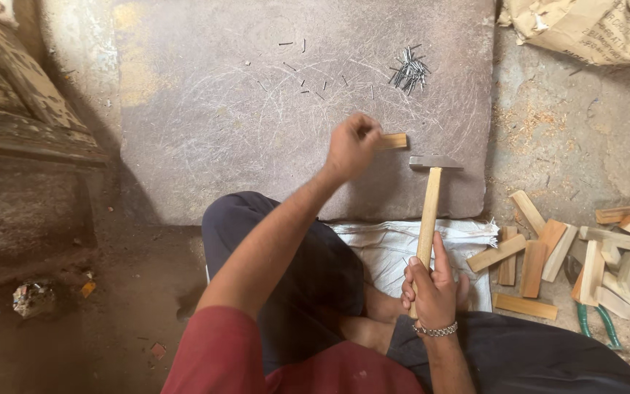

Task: The person sits on the floor and repeatedly hammers nails into small wooden blocks. They pick up a nail, place it on a block, and strike it with a hammer, then set the block aside and repeat the process.

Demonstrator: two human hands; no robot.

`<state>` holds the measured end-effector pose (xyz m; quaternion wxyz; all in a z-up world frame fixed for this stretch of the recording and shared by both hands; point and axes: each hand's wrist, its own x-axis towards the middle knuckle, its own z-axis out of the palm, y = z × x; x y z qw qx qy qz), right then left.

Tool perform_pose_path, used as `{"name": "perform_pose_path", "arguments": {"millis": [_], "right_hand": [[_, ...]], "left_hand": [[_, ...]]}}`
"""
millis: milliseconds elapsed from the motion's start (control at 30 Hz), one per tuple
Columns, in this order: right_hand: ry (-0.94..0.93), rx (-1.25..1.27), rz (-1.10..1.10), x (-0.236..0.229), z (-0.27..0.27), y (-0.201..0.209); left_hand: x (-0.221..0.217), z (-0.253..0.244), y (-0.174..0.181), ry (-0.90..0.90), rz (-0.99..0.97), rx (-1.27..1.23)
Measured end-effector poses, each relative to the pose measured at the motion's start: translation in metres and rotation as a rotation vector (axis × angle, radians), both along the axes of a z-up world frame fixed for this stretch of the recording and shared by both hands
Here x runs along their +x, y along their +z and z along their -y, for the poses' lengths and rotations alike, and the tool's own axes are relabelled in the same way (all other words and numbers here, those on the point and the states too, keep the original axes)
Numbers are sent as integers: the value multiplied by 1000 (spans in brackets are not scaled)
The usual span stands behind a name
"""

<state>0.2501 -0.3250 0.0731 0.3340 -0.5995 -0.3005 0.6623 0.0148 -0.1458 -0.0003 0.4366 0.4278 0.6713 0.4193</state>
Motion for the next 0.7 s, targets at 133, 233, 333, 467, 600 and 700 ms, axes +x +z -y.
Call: {"name": "perform_pose_path", "arguments": {"millis": [133, 233, 333, 467, 600, 700], "right_hand": [[2, 8, 69, 2, -7, -4], [173, 190, 596, 2, -14, -6], [338, 516, 1020, -5, -24, -8], [353, 788, 1184, -24, -45, -6], [604, 888, 1325, -41, -115, -11], [781, 1109, 1413, -58, -180, -33]], "left_hand": [[11, 23, 15, -17, -156, 131], [-3, 25, 29, -436, -744, 20], [-15, 18, 40, -584, -780, -9], [-15, 14, 39, -605, -714, -15], [-15, 17, 29, -572, -634, 0], [-18, 14, 27, -588, -623, -31]]}}
